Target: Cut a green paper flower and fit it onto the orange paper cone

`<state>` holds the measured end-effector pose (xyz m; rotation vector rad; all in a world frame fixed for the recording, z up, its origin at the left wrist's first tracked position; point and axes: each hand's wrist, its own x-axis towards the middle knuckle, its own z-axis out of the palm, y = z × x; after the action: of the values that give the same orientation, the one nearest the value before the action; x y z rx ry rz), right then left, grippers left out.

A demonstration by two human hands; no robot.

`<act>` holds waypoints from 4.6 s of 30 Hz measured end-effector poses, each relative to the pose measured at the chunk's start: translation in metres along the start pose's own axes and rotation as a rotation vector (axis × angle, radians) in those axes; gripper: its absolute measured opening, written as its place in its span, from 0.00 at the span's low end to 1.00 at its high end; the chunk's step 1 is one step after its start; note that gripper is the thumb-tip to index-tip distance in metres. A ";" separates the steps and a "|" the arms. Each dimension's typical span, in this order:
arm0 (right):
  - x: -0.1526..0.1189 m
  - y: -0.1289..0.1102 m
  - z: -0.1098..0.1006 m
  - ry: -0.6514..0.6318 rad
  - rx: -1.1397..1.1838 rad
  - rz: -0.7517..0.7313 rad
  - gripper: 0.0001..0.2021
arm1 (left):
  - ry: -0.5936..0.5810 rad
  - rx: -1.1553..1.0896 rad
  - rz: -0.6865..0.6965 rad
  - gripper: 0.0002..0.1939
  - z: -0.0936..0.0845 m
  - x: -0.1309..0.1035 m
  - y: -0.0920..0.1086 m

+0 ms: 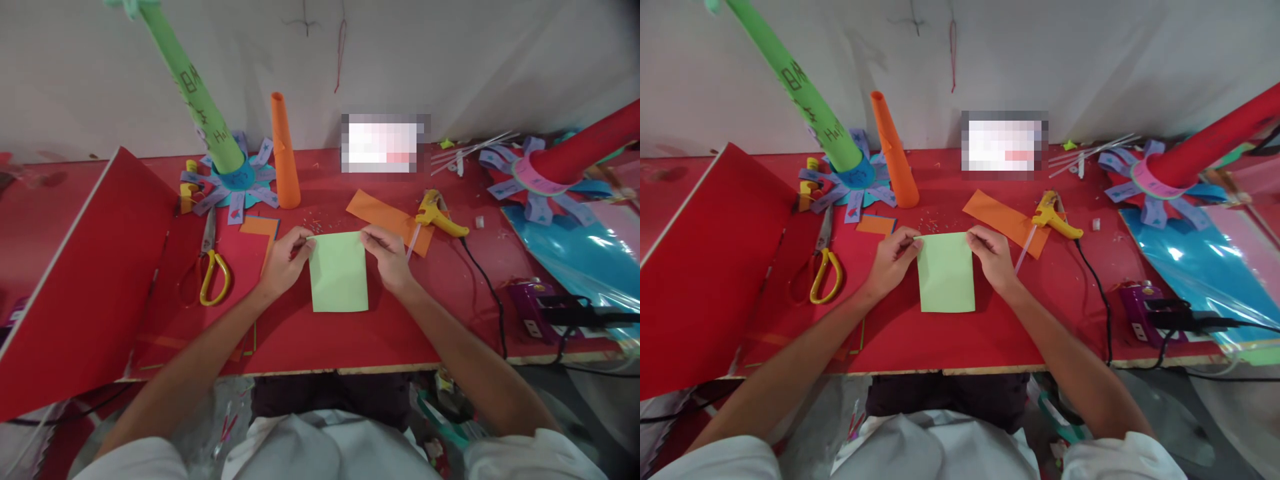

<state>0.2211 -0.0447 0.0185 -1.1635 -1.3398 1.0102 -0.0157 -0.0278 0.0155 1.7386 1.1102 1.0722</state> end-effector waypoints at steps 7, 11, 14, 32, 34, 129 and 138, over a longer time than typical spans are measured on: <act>-0.001 0.000 0.000 -0.060 0.018 0.105 0.28 | 0.009 0.009 -0.008 0.21 -0.001 0.001 0.000; -0.001 0.001 -0.001 -0.081 -0.063 0.069 0.28 | 0.031 0.035 -0.010 0.14 -0.002 0.003 0.001; 0.000 -0.001 0.000 -0.130 -0.129 0.056 0.27 | 0.012 0.116 -0.018 0.10 -0.003 0.004 0.000; -0.001 -0.005 0.007 -0.262 0.005 0.117 0.20 | -0.186 0.190 -0.042 0.13 0.006 0.002 0.005; -0.002 -0.005 0.008 -0.270 0.039 0.114 0.17 | -0.166 0.193 -0.034 0.13 0.005 0.004 0.003; 0.007 -0.019 -0.030 -0.569 -0.025 0.065 0.30 | 0.058 -0.260 -0.218 0.22 -0.036 0.031 -0.023; 0.009 -0.010 -0.029 -0.271 0.270 -0.056 0.28 | -0.031 -0.289 -0.234 0.25 -0.027 0.024 -0.016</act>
<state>0.2489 -0.0384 0.0325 -0.8031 -1.3845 1.2975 -0.0387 0.0040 0.0149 1.3587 1.0523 1.0015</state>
